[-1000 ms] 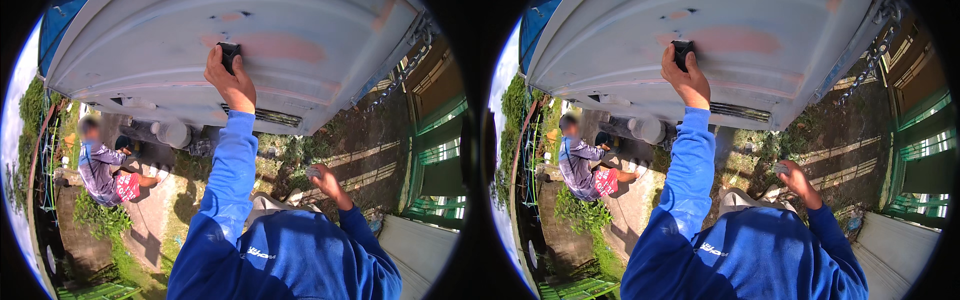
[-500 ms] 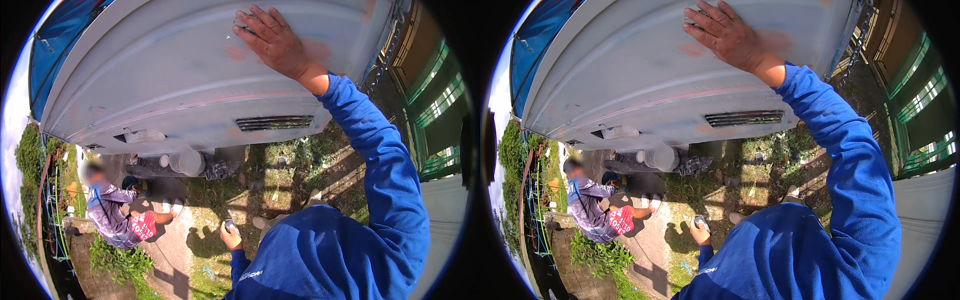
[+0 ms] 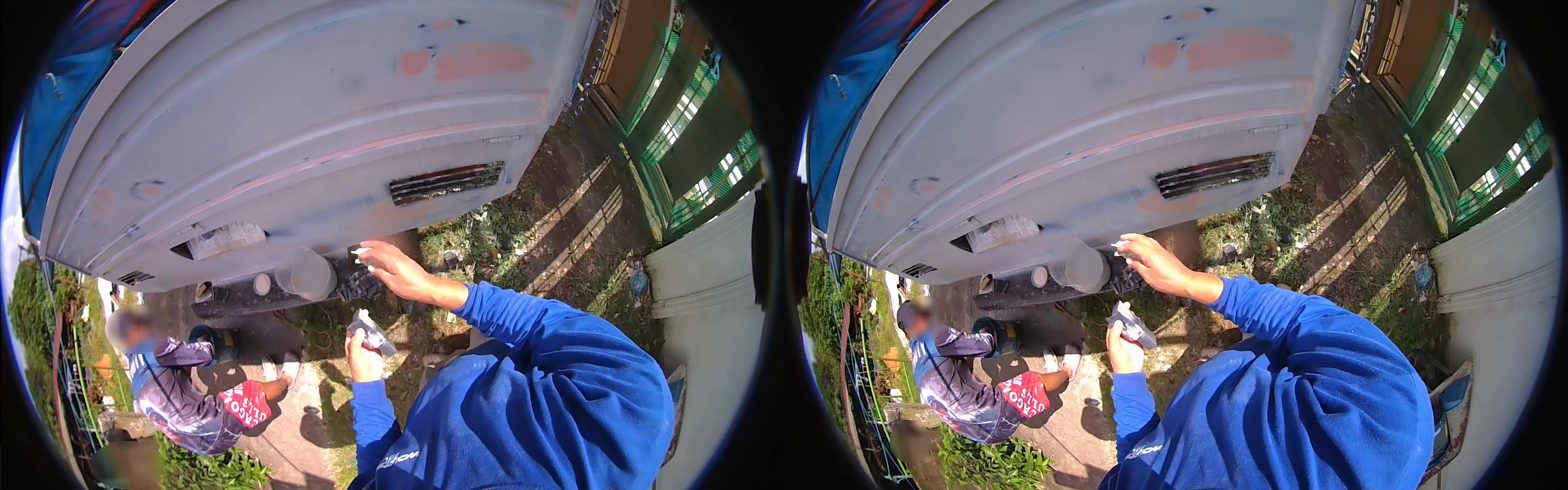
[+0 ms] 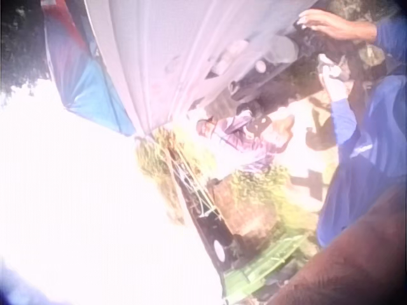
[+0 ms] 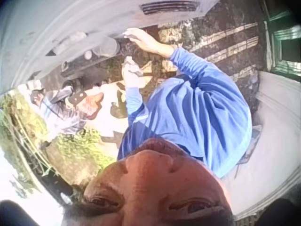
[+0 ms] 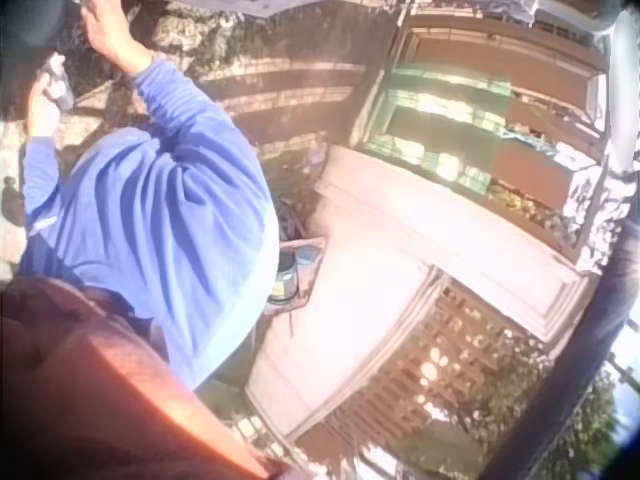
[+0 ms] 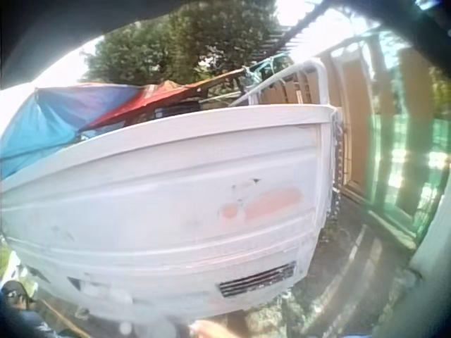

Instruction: The person sands the surface of a white vehicle door using a sanding block. They work on various sections of the door, including the edges and areas with pink primer spots, while another person works nearby.

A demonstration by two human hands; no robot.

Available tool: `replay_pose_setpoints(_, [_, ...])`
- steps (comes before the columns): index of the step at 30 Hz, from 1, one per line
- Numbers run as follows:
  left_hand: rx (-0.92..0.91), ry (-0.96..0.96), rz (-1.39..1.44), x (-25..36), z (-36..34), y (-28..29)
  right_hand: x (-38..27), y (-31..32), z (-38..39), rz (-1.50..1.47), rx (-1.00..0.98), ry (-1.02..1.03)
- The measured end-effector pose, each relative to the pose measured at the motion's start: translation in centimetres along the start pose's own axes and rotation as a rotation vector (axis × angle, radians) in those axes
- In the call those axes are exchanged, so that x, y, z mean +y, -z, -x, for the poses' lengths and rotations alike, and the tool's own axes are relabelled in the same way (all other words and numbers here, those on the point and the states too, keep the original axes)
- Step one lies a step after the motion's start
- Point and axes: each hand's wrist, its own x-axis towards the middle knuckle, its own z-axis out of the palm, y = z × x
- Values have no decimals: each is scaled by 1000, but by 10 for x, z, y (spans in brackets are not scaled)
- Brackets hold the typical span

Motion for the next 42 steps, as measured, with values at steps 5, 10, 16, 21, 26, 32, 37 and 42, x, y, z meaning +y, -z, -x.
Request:
replay_pose_setpoints(5, [-73,99,125,-13,-53,10,-8,-63,53,-888,-141,-501])
replay_pose_setpoints(10, [-187,209,255,-18,-51,-21,-9,46,-16,158,39,-395])
replay_pose_setpoints(16, [-95,302,102,-21,-52,15,-29,181,-138,466,620,-257])
replay_pose_setpoints(21, [8,278,7,-7,-75,32,-44,180,-187,594,480,-607])
replay_pose_setpoints(26, [-72,250,-57,14,-107,28,-29,148,-195,626,442,-617])
replay_pose_setpoints(32, [-54,75,-151,34,-147,-31,-26,103,-164,516,246,-399])
replay_pose_setpoints(37, [-22,-60,-444,17,-206,-42,-13,17,-87,117,-129,-361])
replay_pose_setpoints(42, [14,-125,-585,3,-227,-19,-5,-24,-84,-16,-144,-614])
